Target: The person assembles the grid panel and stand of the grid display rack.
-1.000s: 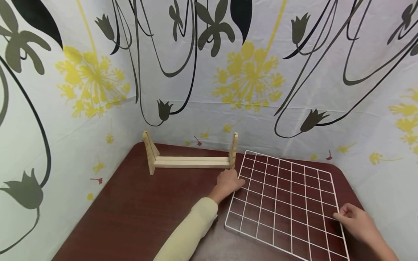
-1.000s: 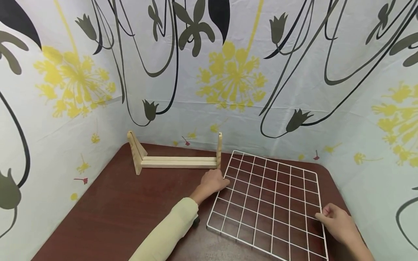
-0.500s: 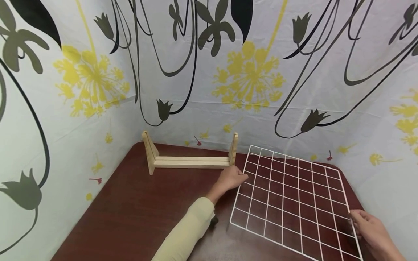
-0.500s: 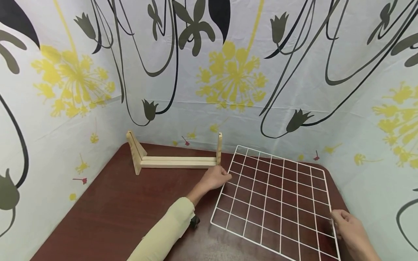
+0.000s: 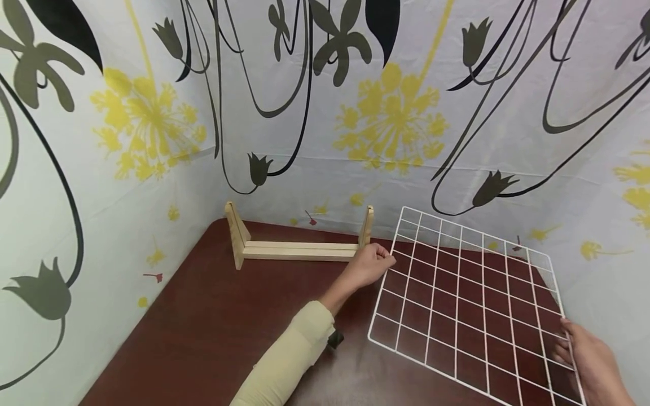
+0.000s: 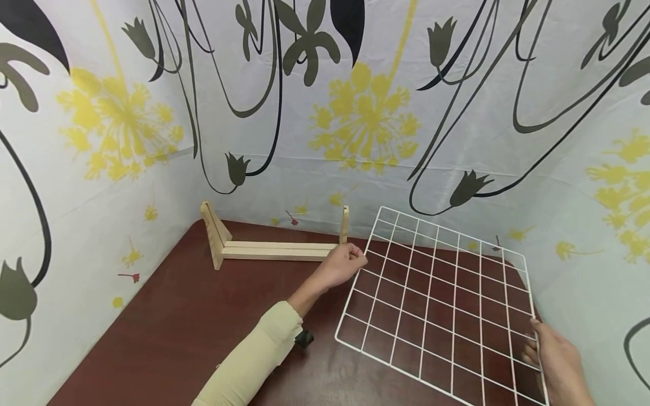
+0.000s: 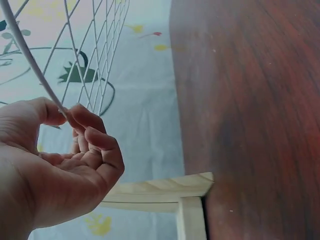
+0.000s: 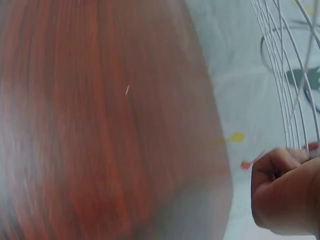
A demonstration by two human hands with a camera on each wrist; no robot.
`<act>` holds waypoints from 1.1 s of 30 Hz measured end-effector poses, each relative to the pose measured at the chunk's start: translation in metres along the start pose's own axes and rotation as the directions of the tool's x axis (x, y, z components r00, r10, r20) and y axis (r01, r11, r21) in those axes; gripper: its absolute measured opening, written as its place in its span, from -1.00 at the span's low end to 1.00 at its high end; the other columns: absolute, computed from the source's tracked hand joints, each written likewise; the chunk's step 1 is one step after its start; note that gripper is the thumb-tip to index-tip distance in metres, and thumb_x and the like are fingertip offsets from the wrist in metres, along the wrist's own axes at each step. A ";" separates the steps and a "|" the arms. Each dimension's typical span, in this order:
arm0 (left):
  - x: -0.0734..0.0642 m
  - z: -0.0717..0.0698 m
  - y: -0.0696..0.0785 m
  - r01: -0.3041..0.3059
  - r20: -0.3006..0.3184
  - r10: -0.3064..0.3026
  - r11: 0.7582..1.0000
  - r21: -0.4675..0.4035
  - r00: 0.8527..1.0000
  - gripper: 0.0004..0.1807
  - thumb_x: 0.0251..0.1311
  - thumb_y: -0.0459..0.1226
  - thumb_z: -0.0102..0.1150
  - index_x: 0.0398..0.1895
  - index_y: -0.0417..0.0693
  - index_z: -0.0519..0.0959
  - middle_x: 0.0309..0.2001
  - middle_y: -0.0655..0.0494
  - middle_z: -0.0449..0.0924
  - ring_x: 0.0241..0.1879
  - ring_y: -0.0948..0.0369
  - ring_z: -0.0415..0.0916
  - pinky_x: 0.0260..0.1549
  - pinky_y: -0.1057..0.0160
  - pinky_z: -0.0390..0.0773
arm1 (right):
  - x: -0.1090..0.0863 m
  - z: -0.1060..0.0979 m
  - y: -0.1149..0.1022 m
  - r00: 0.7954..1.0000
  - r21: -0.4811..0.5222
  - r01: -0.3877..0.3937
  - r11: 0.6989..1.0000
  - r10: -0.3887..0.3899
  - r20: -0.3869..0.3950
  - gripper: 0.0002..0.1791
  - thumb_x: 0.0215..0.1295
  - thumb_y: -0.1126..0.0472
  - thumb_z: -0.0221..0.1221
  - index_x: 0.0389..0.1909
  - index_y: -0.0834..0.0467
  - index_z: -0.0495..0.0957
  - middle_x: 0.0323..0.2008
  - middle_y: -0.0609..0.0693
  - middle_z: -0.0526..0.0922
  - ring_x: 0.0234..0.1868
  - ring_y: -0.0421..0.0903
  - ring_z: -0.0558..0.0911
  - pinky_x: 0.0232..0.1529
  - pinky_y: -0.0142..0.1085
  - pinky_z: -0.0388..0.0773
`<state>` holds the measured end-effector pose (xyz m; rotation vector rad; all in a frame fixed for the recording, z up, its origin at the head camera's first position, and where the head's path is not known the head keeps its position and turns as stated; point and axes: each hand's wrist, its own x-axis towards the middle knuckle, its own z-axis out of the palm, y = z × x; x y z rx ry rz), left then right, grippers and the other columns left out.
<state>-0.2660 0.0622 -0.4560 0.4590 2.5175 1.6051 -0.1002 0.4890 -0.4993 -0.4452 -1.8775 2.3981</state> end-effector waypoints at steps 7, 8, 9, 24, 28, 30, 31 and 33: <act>-0.010 -0.011 0.019 -0.009 0.040 0.022 0.954 -0.300 0.999 -0.91 0.48 -0.31 0.04 -0.12 -0.16 0.50 -0.22 -0.11 0.68 -0.28 0.11 0.72 -0.25 0.32 0.66 | -0.010 0.020 -0.010 0.972 0.353 0.109 0.929 -0.174 0.159 -0.44 0.75 0.28 -0.40 -0.50 0.08 0.41 -0.70 -0.10 0.05 -0.59 -0.10 -0.23 -0.57 -0.30 -0.36; -0.011 -0.012 0.021 -0.004 0.054 0.025 0.936 -0.352 0.998 -0.92 0.52 -0.34 -0.01 -0.10 -0.19 0.46 -0.16 -0.18 0.68 -0.21 0.02 0.76 -0.17 0.26 0.72 | -0.011 0.023 -0.013 0.966 0.379 0.118 0.918 -0.195 0.171 -0.42 0.75 0.29 -0.43 -0.51 0.09 0.40 -0.68 -0.08 -0.04 -0.61 -0.11 -0.24 -0.59 -0.31 -0.39; -0.013 -0.014 0.023 -0.001 0.065 0.029 0.917 -0.400 0.997 -0.93 0.54 -0.38 -0.05 -0.08 -0.22 0.42 -0.12 -0.20 0.66 -0.12 -0.06 0.76 -0.11 0.21 0.75 | -0.012 0.026 -0.015 0.958 0.407 0.123 0.905 -0.216 0.190 -0.40 0.74 0.30 -0.47 -0.54 0.10 0.38 -0.64 -0.05 -0.13 -0.62 -0.13 -0.26 -0.60 -0.33 -0.42; -0.041 -0.059 0.025 -0.069 0.088 0.129 0.867 -0.494 0.988 -0.78 0.62 -0.41 -0.10 0.12 -0.43 0.40 0.13 -0.53 0.60 0.15 -0.36 0.64 0.14 -0.03 0.72 | -0.041 0.075 -0.029 0.883 0.627 0.174 0.760 -0.402 0.242 -0.43 0.72 0.36 -0.59 -0.57 0.21 0.16 -0.59 -0.06 -0.17 -0.66 -0.18 -0.18 -0.62 -0.43 -0.35; -0.049 -0.071 0.019 -0.049 0.107 0.127 0.837 -0.546 0.986 -0.76 0.63 -0.42 -0.16 0.14 -0.47 0.40 0.13 -0.54 0.58 0.19 -0.40 0.61 0.16 -0.08 0.71 | -0.046 0.092 -0.030 0.851 0.664 0.218 0.715 -0.473 0.229 -0.44 0.71 0.41 -0.59 -0.50 0.26 0.25 -0.57 -0.02 -0.11 -0.66 -0.16 -0.14 -0.61 -0.43 -0.32; -0.053 -0.075 0.015 -0.039 0.118 0.131 0.815 -0.579 0.984 -0.77 0.64 -0.44 -0.21 0.13 -0.48 0.37 0.15 -0.59 0.55 0.22 -0.42 0.58 0.20 -0.16 0.67 | -0.049 0.101 -0.029 0.840 0.665 0.262 0.699 -0.504 0.199 -0.47 0.70 0.43 -0.55 -0.43 0.30 0.32 -0.58 0.01 -0.02 -0.66 -0.14 -0.13 -0.61 -0.43 -0.32; -0.055 -0.077 0.012 -0.033 0.122 0.131 0.801 -0.597 0.984 -0.78 0.64 -0.45 -0.23 0.11 -0.48 0.36 0.16 -0.62 0.52 0.24 -0.44 0.56 0.21 -0.18 0.65 | -0.050 0.106 -0.028 0.837 0.656 0.290 0.697 -0.517 0.179 -0.49 0.70 0.45 -0.53 -0.39 0.31 0.34 -0.60 0.02 0.05 -0.66 -0.13 -0.13 -0.62 -0.42 -0.32; -0.059 -0.081 0.007 -0.019 0.128 0.127 0.781 -0.624 0.984 -0.81 0.63 -0.48 -0.25 0.08 -0.46 0.35 0.20 -0.68 0.48 0.27 -0.45 0.51 0.25 -0.25 0.60 | -0.054 0.114 -0.027 0.841 0.619 0.348 0.704 -0.526 0.125 -0.54 0.70 0.47 -0.47 -0.33 0.31 0.37 -0.62 0.04 0.17 -0.67 -0.12 -0.12 -0.61 -0.41 -0.33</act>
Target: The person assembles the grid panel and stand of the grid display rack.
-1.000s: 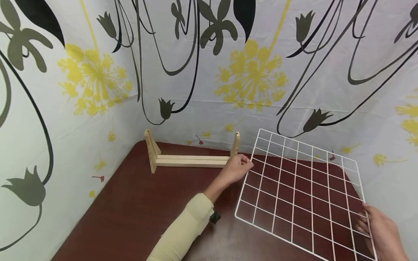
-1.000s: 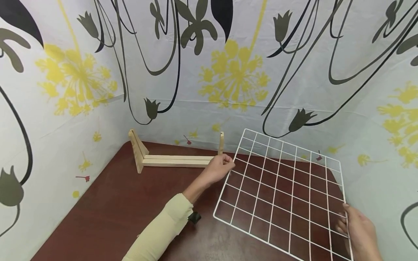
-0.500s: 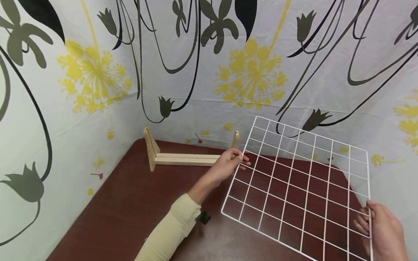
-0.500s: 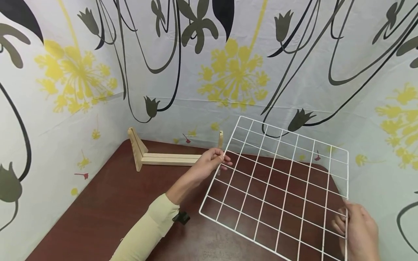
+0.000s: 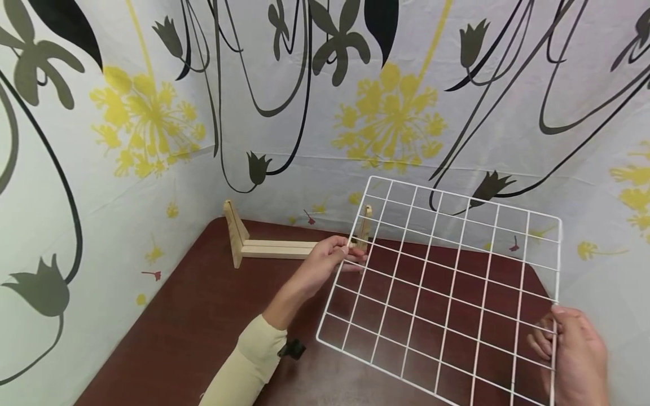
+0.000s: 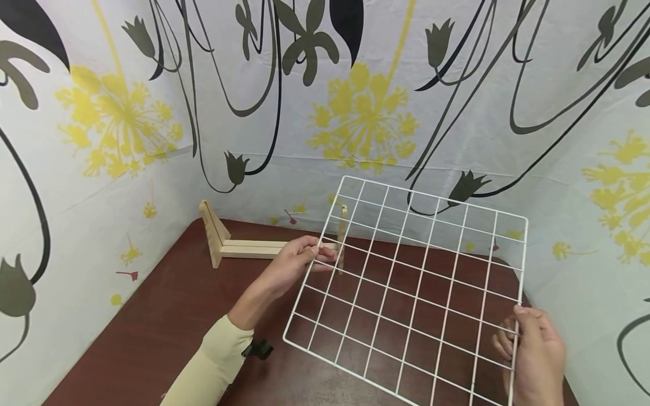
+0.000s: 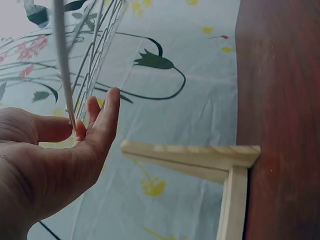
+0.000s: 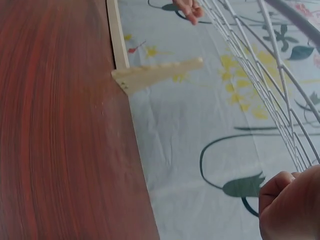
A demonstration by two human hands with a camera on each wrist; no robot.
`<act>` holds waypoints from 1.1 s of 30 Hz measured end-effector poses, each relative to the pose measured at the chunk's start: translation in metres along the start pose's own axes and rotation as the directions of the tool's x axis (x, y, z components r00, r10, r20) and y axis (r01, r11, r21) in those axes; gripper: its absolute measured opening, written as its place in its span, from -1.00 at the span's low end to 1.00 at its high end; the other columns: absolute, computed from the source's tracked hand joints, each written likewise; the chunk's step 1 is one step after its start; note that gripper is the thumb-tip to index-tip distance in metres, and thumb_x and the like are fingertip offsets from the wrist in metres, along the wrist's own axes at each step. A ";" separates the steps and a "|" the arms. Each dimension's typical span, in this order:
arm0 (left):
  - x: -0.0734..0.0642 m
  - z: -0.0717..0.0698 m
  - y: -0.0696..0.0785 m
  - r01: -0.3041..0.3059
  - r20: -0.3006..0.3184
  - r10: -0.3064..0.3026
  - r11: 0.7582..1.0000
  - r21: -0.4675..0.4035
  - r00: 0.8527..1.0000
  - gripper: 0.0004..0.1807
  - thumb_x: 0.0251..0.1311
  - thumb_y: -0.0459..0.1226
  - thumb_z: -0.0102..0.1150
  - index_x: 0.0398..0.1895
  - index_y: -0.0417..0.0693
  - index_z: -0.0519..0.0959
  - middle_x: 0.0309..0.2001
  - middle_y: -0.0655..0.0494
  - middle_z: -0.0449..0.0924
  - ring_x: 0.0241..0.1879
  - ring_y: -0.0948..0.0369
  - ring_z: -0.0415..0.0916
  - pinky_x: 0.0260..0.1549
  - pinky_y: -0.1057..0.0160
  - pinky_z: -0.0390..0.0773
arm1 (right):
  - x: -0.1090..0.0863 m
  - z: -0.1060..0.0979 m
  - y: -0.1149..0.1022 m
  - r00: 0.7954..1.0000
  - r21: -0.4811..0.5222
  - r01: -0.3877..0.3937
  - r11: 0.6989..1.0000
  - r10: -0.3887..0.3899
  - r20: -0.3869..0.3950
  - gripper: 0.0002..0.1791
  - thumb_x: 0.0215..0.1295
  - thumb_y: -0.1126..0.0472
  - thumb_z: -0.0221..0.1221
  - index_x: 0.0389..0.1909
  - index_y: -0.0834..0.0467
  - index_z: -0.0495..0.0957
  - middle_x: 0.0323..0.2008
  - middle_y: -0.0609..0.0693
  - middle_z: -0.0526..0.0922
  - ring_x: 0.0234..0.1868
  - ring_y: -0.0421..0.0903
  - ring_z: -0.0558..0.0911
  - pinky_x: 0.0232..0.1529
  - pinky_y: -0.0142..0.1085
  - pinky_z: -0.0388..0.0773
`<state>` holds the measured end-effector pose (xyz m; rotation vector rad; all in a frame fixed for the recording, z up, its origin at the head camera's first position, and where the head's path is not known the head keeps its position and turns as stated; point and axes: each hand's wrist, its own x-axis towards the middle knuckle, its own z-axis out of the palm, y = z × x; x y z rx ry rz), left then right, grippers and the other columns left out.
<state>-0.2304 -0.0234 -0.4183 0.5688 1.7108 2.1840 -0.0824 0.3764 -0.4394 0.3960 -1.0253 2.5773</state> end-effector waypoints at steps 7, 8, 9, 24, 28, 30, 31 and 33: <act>-0.015 -0.018 0.000 0.030 -0.013 -0.031 0.999 -0.044 0.999 -0.83 0.64 -0.44 -0.32 0.04 -0.36 0.31 0.30 -0.64 0.46 0.36 -0.44 0.46 0.19 -0.33 0.60 | -0.005 0.018 0.021 0.986 -0.267 0.001 0.964 -0.045 -0.160 -0.74 0.67 0.47 -0.20 -0.18 0.23 0.44 -0.56 -0.03 0.48 -0.64 -0.05 -0.04 -0.59 -0.25 -0.26; -0.017 -0.021 0.000 0.031 -0.020 -0.032 0.998 -0.058 0.999 -0.84 0.65 -0.42 -0.32 0.02 -0.33 0.30 0.30 -0.65 0.45 0.35 -0.45 0.45 0.18 -0.35 0.60 | -0.005 0.020 0.023 0.984 -0.313 -0.019 0.950 -0.038 -0.175 -0.76 0.67 0.45 -0.16 -0.17 0.21 0.44 -0.52 -0.05 0.51 -0.62 -0.05 -0.01 -0.56 -0.21 -0.22; -0.018 -0.024 0.000 0.029 -0.028 -0.031 0.997 -0.068 0.999 -0.86 0.66 -0.41 -0.33 0.00 -0.30 0.29 0.30 -0.67 0.44 0.34 -0.46 0.45 0.16 -0.36 0.60 | -0.005 0.022 0.025 0.982 -0.349 -0.040 0.936 -0.026 -0.185 -0.78 0.67 0.44 -0.14 -0.15 0.19 0.45 -0.48 -0.06 0.52 -0.61 -0.05 0.04 -0.54 -0.19 -0.18; -0.040 -0.065 0.001 -0.003 -0.153 -0.009 0.997 -0.077 0.988 -0.82 0.70 -0.34 -0.31 -0.17 -0.12 0.29 0.27 -0.59 0.52 0.28 -0.46 0.52 0.09 -0.42 0.61 | 0.018 0.052 0.062 0.980 -0.534 -0.147 0.833 0.048 -0.195 -0.87 0.65 0.29 0.03 -0.18 0.07 0.47 -0.52 -0.17 0.44 -0.60 -0.15 0.18 -0.51 -0.15 -0.07; -0.044 -0.074 0.000 0.009 -0.185 -0.019 0.999 -0.054 0.982 -0.81 0.71 -0.32 -0.34 -0.14 -0.17 0.28 0.27 -0.55 0.55 0.27 -0.51 0.49 0.07 -0.42 0.62 | 0.020 0.054 0.072 0.973 -0.554 -0.182 0.812 0.067 -0.222 -0.86 0.65 0.31 0.04 -0.18 0.07 0.50 -0.52 -0.18 0.46 -0.62 -0.22 0.27 -0.56 -0.15 0.01; -0.045 -0.078 0.000 0.012 -0.210 -0.019 0.999 -0.035 0.978 -0.80 0.72 -0.32 -0.37 -0.12 -0.22 0.27 0.27 -0.55 0.55 0.26 -0.51 0.50 0.08 -0.43 0.61 | 0.021 0.054 0.077 0.968 -0.579 -0.207 0.789 0.079 -0.238 -0.88 0.64 0.29 0.07 -0.18 0.07 0.50 -0.53 -0.18 0.45 -0.63 -0.22 0.30 -0.59 -0.15 0.07; -0.046 -0.080 0.000 0.015 -0.223 -0.020 1.000 -0.024 0.975 -0.79 0.72 -0.31 -0.38 -0.10 -0.22 0.26 0.28 -0.54 0.55 0.25 -0.50 0.53 0.08 -0.44 0.61 | 0.021 0.054 0.079 0.965 -0.594 -0.222 0.773 0.085 -0.249 -0.89 0.64 0.27 0.08 -0.18 0.07 0.50 -0.54 -0.18 0.44 -0.63 -0.21 0.31 -0.60 -0.16 0.11; -0.047 -0.082 -0.001 0.020 -0.252 -0.020 1.000 -0.005 0.968 -0.79 0.72 -0.29 -0.38 -0.07 -0.22 0.27 0.27 -0.51 0.57 0.20 -0.41 0.61 0.09 -0.44 0.60 | 0.022 0.053 0.082 0.959 -0.622 -0.248 0.743 0.099 -0.264 -0.91 0.63 0.23 0.11 -0.18 0.06 0.50 -0.56 -0.17 0.42 -0.64 -0.20 0.33 -0.61 -0.17 0.19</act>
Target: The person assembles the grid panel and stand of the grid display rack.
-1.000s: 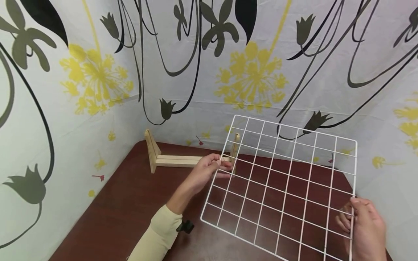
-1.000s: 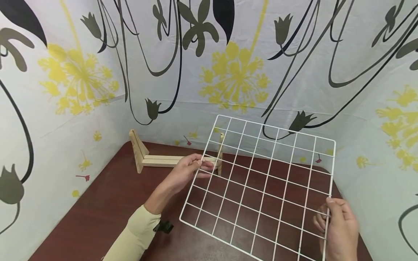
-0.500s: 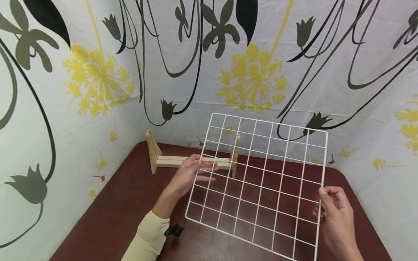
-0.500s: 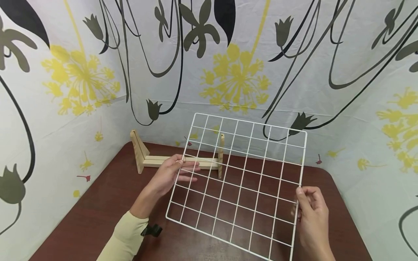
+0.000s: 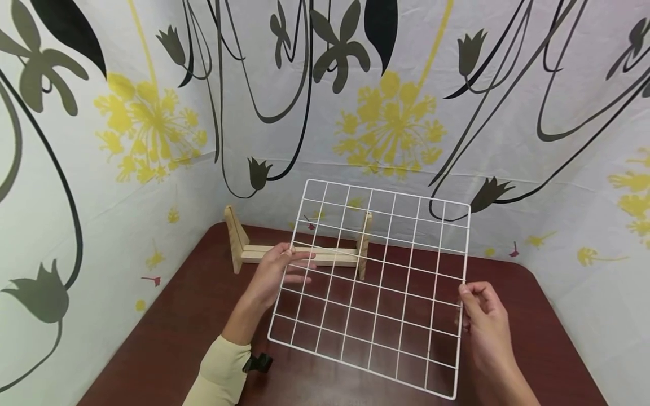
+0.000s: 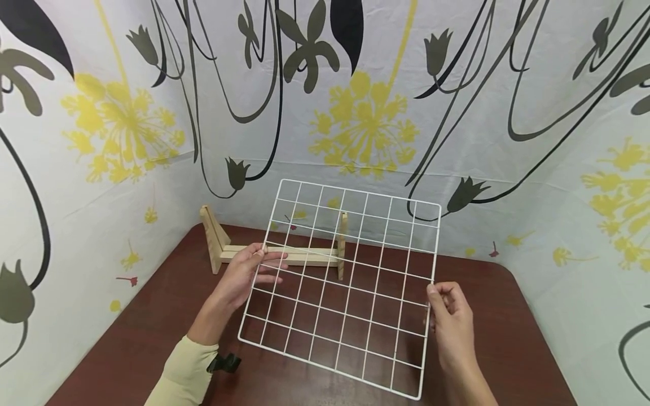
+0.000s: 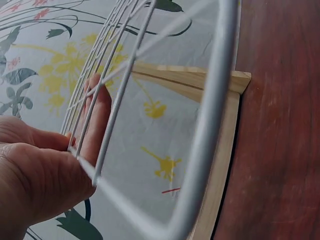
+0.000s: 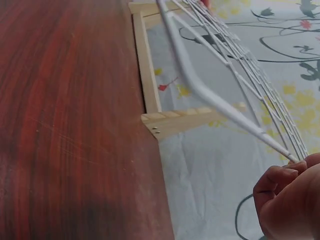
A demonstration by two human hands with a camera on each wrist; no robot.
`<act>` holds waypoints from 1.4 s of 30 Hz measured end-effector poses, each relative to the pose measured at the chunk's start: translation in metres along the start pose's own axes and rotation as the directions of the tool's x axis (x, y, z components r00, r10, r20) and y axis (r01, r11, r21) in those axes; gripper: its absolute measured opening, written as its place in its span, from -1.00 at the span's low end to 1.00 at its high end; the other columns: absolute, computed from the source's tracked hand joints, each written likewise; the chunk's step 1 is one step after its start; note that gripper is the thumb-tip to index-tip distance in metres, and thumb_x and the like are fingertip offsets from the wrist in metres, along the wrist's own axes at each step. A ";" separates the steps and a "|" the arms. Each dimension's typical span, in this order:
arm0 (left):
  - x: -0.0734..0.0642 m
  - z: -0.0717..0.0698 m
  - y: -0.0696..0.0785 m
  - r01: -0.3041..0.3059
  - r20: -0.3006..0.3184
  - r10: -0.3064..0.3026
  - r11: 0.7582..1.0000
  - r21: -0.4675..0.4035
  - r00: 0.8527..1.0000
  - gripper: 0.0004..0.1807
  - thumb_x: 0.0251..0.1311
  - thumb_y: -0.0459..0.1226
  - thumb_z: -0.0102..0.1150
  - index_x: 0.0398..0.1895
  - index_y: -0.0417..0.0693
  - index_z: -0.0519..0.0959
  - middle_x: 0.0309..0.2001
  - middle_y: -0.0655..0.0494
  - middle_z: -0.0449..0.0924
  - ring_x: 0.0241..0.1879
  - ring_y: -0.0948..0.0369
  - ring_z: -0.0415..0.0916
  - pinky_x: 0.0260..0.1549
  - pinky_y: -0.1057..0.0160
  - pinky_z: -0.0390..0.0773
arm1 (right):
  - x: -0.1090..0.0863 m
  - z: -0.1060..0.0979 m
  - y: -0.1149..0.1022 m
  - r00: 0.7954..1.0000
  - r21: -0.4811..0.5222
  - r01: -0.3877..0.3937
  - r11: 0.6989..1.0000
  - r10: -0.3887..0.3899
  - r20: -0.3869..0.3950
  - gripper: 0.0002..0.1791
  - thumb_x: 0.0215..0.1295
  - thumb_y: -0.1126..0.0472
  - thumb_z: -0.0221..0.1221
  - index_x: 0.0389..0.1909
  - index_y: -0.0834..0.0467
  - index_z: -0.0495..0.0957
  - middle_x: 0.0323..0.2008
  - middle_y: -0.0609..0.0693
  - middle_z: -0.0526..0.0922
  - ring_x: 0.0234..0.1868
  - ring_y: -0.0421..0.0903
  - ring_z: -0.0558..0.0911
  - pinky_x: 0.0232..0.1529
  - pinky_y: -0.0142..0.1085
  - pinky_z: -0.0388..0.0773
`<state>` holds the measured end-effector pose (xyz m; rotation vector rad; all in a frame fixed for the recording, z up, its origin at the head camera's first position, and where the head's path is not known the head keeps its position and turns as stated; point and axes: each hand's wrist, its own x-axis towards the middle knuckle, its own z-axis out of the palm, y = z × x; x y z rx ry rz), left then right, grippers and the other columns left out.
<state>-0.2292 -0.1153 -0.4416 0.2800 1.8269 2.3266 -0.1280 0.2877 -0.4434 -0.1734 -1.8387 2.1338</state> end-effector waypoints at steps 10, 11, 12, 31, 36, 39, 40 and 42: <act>-0.002 0.002 -0.006 -0.053 -0.125 0.049 0.998 -0.032 0.991 -0.82 0.70 -0.31 -0.28 -0.05 -0.21 0.34 0.11 -0.42 0.71 -0.11 -0.11 0.82 -0.12 -0.24 0.77 | 0.004 0.004 0.008 0.997 -0.094 -0.070 0.993 0.068 -0.024 -0.94 0.64 0.22 0.10 -0.12 0.03 0.51 -0.46 -0.22 0.53 -0.53 -0.25 0.38 -0.55 -0.34 0.31; -0.002 0.002 -0.006 -0.057 -0.137 0.052 0.998 -0.035 0.989 -0.82 0.70 -0.31 -0.27 -0.05 -0.21 0.35 0.10 -0.42 0.72 -0.12 -0.10 0.82 -0.10 -0.28 0.75 | 0.004 0.004 0.008 0.997 -0.094 -0.071 0.993 0.069 -0.023 -0.96 0.63 0.21 0.11 -0.11 0.06 0.50 -0.45 -0.22 0.54 -0.53 -0.25 0.38 -0.55 -0.34 0.30; -0.002 0.002 -0.007 -0.060 -0.146 0.054 0.998 -0.035 0.988 -0.83 0.70 -0.31 -0.27 -0.04 -0.20 0.35 0.09 -0.42 0.72 -0.14 -0.08 0.83 -0.08 -0.33 0.72 | 0.003 0.004 0.008 0.997 -0.095 -0.071 0.993 0.069 -0.023 -0.95 0.63 0.19 0.12 -0.09 0.09 0.49 -0.44 -0.22 0.55 -0.53 -0.25 0.38 -0.55 -0.34 0.30; 0.002 0.004 0.002 -0.052 -0.132 0.046 0.998 -0.047 0.990 -0.79 0.70 -0.29 -0.20 0.05 -0.31 0.33 0.10 -0.41 0.72 -0.21 0.03 0.84 -0.06 -0.30 0.73 | -0.001 0.016 0.005 0.942 -0.399 0.217 0.891 -0.298 -0.152 -0.73 0.46 0.31 0.29 0.12 0.21 0.58 -0.17 -0.28 0.57 -0.27 -0.33 0.55 -0.33 -0.60 0.47; 0.002 0.006 0.003 -0.052 -0.115 0.045 0.997 -0.062 0.992 -0.84 0.70 -0.27 -0.18 -0.02 -0.20 0.36 0.10 -0.42 0.71 -0.19 -0.01 0.84 -0.11 -0.21 0.78 | -0.011 0.031 0.000 0.765 -0.605 0.514 0.608 -0.644 0.003 -0.45 0.25 0.29 0.42 0.28 0.23 0.61 0.10 -0.05 0.55 0.02 -0.39 0.43 -0.01 -0.66 0.33; 0.002 0.006 0.005 -0.060 -0.122 0.050 0.995 -0.076 0.991 -0.84 0.70 -0.26 -0.17 -0.05 -0.18 0.36 0.07 -0.39 0.74 -0.19 -0.04 0.84 -0.17 -0.12 0.81 | -0.017 0.047 -0.008 0.642 -0.598 0.648 0.473 -0.761 0.094 -0.36 0.23 0.08 0.44 0.30 0.27 0.61 0.18 0.31 0.54 0.19 -0.35 0.28 0.11 -0.56 0.22; 0.002 0.006 0.006 -0.063 -0.125 0.052 0.995 -0.081 0.991 -0.84 0.70 -0.26 -0.16 -0.06 -0.19 0.36 0.05 -0.36 0.76 -0.19 -0.05 0.84 -0.17 -0.12 0.81 | -0.018 0.054 -0.011 0.612 -0.591 0.677 0.439 -0.782 0.120 -0.32 0.25 -0.01 0.42 0.30 0.28 0.60 0.20 0.41 0.51 0.24 -0.31 0.26 0.12 -0.54 0.21; 0.001 0.006 0.007 -0.066 -0.135 0.054 0.994 -0.084 0.989 -0.83 0.69 -0.27 -0.15 -0.05 -0.23 0.35 0.01 -0.30 0.79 -0.18 -0.08 0.83 -0.13 -0.17 0.79 | -0.022 0.067 -0.017 0.592 -0.568 0.711 0.414 -0.789 0.166 -0.23 0.31 -0.20 0.37 0.34 0.28 0.58 0.25 0.44 0.49 0.32 -0.20 0.28 0.19 -0.55 0.22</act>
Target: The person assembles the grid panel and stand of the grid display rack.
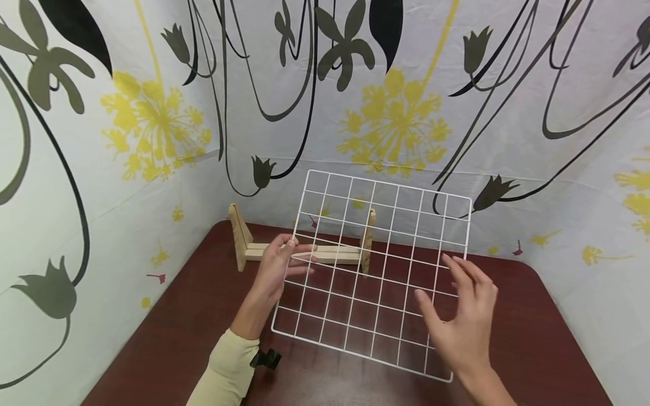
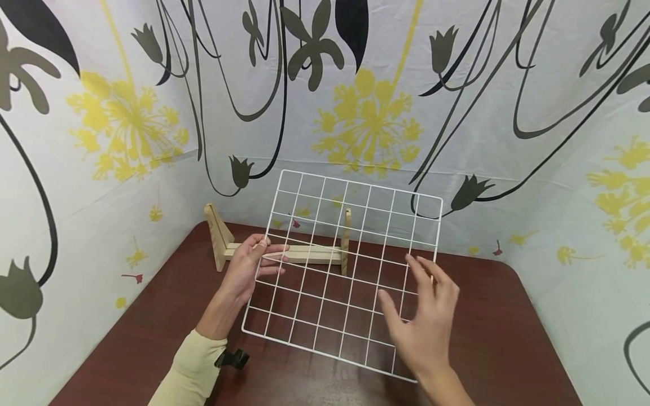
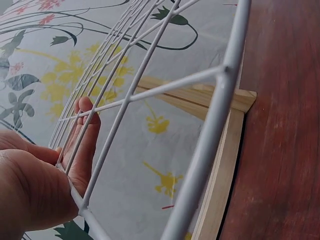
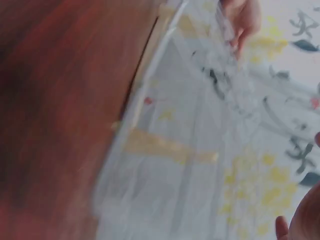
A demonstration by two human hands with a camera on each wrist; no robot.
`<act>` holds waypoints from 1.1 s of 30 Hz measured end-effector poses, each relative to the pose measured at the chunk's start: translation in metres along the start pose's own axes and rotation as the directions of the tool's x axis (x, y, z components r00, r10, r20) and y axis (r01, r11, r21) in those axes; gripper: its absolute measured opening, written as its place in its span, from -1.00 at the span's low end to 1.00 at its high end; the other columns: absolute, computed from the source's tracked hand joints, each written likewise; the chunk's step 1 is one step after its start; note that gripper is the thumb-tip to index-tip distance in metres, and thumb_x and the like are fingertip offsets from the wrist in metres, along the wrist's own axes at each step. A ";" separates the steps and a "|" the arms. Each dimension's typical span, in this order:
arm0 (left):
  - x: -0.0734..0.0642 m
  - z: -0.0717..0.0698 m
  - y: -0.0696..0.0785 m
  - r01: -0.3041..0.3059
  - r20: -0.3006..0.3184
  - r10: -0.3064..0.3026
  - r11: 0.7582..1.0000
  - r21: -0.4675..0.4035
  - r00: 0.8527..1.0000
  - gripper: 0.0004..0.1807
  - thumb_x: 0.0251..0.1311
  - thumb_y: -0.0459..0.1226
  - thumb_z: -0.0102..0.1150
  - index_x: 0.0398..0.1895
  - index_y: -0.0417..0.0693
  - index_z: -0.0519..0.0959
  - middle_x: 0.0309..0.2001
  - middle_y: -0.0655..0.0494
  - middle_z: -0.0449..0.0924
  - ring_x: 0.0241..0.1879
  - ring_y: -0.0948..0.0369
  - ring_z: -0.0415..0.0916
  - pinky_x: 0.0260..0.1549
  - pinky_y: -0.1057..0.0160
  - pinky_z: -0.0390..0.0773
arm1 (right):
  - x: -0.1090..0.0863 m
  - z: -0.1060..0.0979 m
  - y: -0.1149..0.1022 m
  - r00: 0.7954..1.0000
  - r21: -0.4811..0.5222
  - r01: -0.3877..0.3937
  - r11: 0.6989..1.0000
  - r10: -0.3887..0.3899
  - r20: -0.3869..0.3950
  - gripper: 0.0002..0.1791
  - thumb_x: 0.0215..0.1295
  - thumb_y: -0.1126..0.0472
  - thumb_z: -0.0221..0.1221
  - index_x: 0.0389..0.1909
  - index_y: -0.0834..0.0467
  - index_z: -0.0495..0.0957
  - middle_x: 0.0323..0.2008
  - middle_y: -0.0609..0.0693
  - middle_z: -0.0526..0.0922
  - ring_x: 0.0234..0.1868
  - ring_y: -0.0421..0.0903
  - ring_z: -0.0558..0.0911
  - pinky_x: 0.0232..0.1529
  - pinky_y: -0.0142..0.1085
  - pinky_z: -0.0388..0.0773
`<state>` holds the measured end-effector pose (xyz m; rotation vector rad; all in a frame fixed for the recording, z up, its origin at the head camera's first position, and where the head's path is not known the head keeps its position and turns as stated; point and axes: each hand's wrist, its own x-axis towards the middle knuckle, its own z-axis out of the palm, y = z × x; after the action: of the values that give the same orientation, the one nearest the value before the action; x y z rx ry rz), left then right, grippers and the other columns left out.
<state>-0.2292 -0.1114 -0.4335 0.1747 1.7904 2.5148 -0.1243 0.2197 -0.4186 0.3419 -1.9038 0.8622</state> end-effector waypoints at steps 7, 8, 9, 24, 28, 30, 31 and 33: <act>-0.002 0.001 0.001 -0.018 -0.033 0.018 1.000 0.002 0.999 -0.84 0.68 -0.28 -0.12 -0.06 -0.23 0.37 0.01 -0.31 0.79 -0.17 -0.13 0.83 -0.13 -0.26 0.76 | 0.010 0.025 -0.032 0.993 0.001 0.019 1.000 -0.019 0.117 -0.05 0.34 -0.44 0.24 0.49 0.18 0.45 0.52 0.23 0.39 0.49 0.14 0.40 0.47 -0.41 0.27; -0.002 0.002 0.001 -0.023 -0.040 0.023 1.000 -0.001 0.999 -0.86 0.67 -0.29 -0.11 -0.08 -0.21 0.38 0.02 -0.33 0.78 -0.17 -0.13 0.83 -0.12 -0.30 0.74 | 0.010 0.029 -0.035 0.991 -0.026 0.012 1.000 -0.008 0.137 -0.05 0.32 -0.43 0.26 0.52 0.14 0.43 0.56 0.19 0.36 0.51 0.16 0.40 0.40 -0.33 0.41; -0.003 0.004 0.001 -0.027 -0.045 0.027 1.000 -0.005 0.999 -0.86 0.67 -0.30 -0.10 -0.09 -0.21 0.38 0.03 -0.36 0.77 -0.18 -0.13 0.84 -0.11 -0.32 0.73 | 0.010 0.032 -0.037 0.988 -0.057 0.005 0.998 0.004 0.156 -0.04 0.30 -0.42 0.28 0.54 0.10 0.40 0.58 0.15 0.34 0.51 0.17 0.41 0.29 -0.24 0.53; -0.004 0.013 -0.002 -0.051 -0.030 0.050 0.998 -0.027 0.998 -0.85 0.67 -0.29 -0.10 -0.07 -0.23 0.38 0.01 -0.32 0.78 -0.25 0.02 0.85 -0.12 -0.28 0.75 | 0.029 0.079 -0.042 0.964 -0.409 0.018 0.913 0.093 0.251 0.03 0.13 -0.32 0.42 0.61 -0.16 0.29 0.44 0.16 0.44 -0.08 0.29 0.58 -0.40 0.10 0.56; -0.005 0.014 -0.002 -0.057 -0.027 0.056 0.998 -0.031 0.998 -0.86 0.67 -0.29 -0.09 -0.09 -0.19 0.39 0.05 -0.40 0.74 -0.21 -0.07 0.85 -0.10 -0.33 0.73 | 0.031 0.085 -0.041 0.950 -0.463 0.003 0.886 0.142 0.277 0.06 0.15 -0.31 0.42 0.64 -0.15 0.22 0.42 0.18 0.46 -0.08 0.29 0.62 -0.53 0.08 0.54; -0.006 0.015 -0.001 -0.064 -0.025 0.063 0.997 -0.036 0.998 -0.86 0.66 -0.29 -0.08 -0.08 -0.20 0.39 0.06 -0.44 0.73 -0.21 -0.09 0.84 -0.07 -0.38 0.69 | 0.032 0.088 -0.041 0.942 -0.480 -0.010 0.877 0.170 0.291 0.04 0.19 -0.33 0.39 0.65 -0.16 0.20 0.42 0.17 0.45 -0.09 0.28 0.64 -0.61 0.03 0.50; -0.006 0.016 -0.001 -0.067 -0.022 0.066 0.997 -0.043 0.998 -0.85 0.66 -0.28 -0.08 -0.07 -0.22 0.39 0.05 -0.44 0.73 -0.23 -0.06 0.85 -0.05 -0.41 0.67 | 0.032 0.089 -0.041 0.937 -0.488 -0.018 0.873 0.185 0.297 0.04 0.20 -0.33 0.39 0.65 -0.17 0.19 0.42 0.16 0.44 -0.09 0.28 0.64 -0.64 0.01 0.47; -0.006 0.017 0.000 -0.076 -0.020 0.076 0.996 -0.050 0.997 -0.85 0.66 -0.27 -0.07 -0.08 -0.21 0.39 0.04 -0.43 0.74 -0.24 -0.04 0.85 -0.07 -0.39 0.68 | 0.032 0.090 -0.040 0.932 -0.497 -0.026 0.867 0.201 0.302 0.02 0.22 -0.32 0.38 0.65 -0.19 0.19 0.42 0.16 0.43 -0.13 0.27 0.66 -0.70 -0.04 0.42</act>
<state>-0.2207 -0.0961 -0.4288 0.2226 1.7569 2.6191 -0.1769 0.1325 -0.3981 0.0677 -2.4115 0.3787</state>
